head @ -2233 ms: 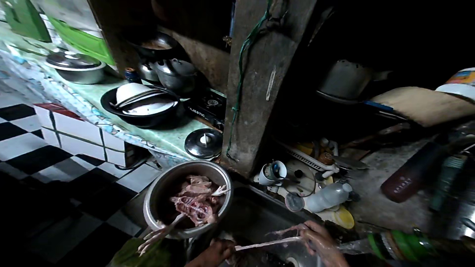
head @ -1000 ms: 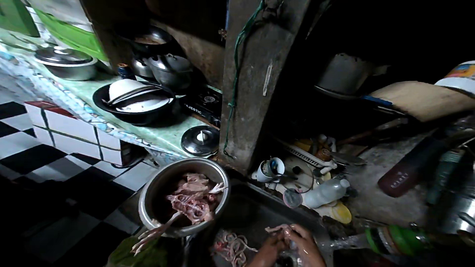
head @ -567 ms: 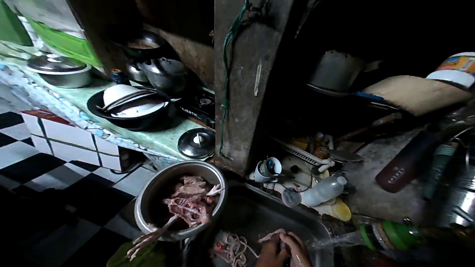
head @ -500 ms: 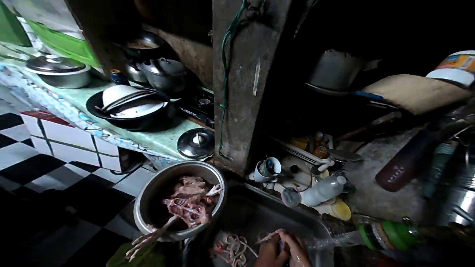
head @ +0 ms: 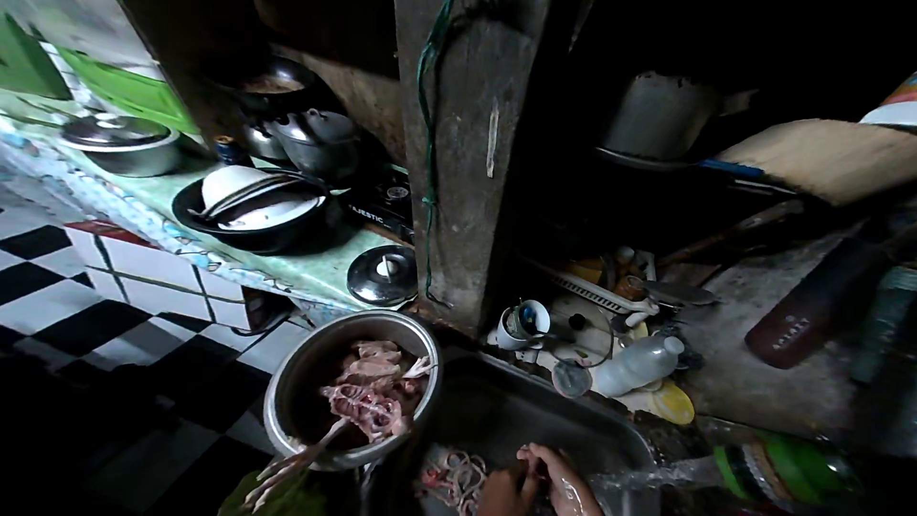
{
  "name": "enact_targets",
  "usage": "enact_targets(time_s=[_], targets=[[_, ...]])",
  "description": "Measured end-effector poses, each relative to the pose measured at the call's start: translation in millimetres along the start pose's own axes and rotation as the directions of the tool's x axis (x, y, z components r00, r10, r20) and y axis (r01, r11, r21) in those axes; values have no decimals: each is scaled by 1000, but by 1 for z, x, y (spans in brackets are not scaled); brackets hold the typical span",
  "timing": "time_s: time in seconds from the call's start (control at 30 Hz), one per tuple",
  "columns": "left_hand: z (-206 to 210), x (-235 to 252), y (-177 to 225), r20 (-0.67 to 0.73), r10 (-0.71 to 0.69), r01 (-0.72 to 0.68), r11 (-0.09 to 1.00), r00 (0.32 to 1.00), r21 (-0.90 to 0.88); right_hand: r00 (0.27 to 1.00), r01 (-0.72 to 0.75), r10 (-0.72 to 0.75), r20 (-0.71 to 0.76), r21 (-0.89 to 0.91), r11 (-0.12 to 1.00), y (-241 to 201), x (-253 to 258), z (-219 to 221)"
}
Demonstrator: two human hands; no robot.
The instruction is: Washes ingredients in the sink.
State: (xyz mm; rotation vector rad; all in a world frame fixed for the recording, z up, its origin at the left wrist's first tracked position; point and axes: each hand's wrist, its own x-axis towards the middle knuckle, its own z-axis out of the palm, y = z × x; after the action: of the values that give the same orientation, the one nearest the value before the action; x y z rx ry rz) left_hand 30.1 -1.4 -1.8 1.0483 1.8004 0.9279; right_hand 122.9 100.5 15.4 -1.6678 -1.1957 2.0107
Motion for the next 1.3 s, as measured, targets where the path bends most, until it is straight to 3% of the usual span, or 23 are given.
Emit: enact_targets(time_s=[0.13, 0.27, 0.43, 0.5, 0.6, 0.67, 0.77, 0.83, 0.93, 1.1, 1.17, 1.23, 1.3], targets=[[-14, -3, -18, 93, -66, 70, 997, 993, -38, 997, 55, -51, 52, -96, 994, 6, 14, 2], [-32, -2, -39, 178, -183, 204, 973, 967, -106, 978, 69, -50, 201, -93, 993, 15, 33, 2], [-42, -3, -54, 216, -267, 315, 922, 939, -226, 992, 17, -5, 129, -95, 995, 14, 48, 11], [-45, 0, -62, 226, -277, 330, 911, 934, -246, 996, 53, -34, 88, -232, 971, 20, 60, 6], [-52, 7, -75, 214, -296, 337, 922, 931, -191, 994, 103, -67, 81, -631, 769, 38, 75, -13], [-55, 9, -87, 216, -332, 372, 910, 918, -183, 991, 95, 26, 135, -807, 583, 55, 73, -25], [-60, 9, -92, 243, -425, 464, 876, 872, -132, 987, 110, 80, 137, -952, 286, 87, 72, -34], [-61, 10, -98, 259, -438, 474, 876, 861, -94, 985, 161, 34, 168, -973, 166, 107, 74, -39], [-63, 12, -102, 264, -411, 450, 887, 873, -108, 981, 178, 53, 188, -973, 147, 116, 70, -45], [-72, 24, -84, 189, -343, 369, 921, 920, -122, 985, 39, 146, 91, -945, 325, 83, 38, -50], [-78, 29, -75, 182, -318, 338, 937, 930, -91, 988, 54, 127, 93, -958, 282, 76, 24, -53], [-84, 31, -62, 174, -297, 314, 946, 939, -82, 988, 153, 2, 156, -969, 192, 68, 1, -53], [-94, 29, -47, 151, -273, 292, 949, 950, -119, 944, 251, -246, 219, -962, 105, 63, -23, -48]])
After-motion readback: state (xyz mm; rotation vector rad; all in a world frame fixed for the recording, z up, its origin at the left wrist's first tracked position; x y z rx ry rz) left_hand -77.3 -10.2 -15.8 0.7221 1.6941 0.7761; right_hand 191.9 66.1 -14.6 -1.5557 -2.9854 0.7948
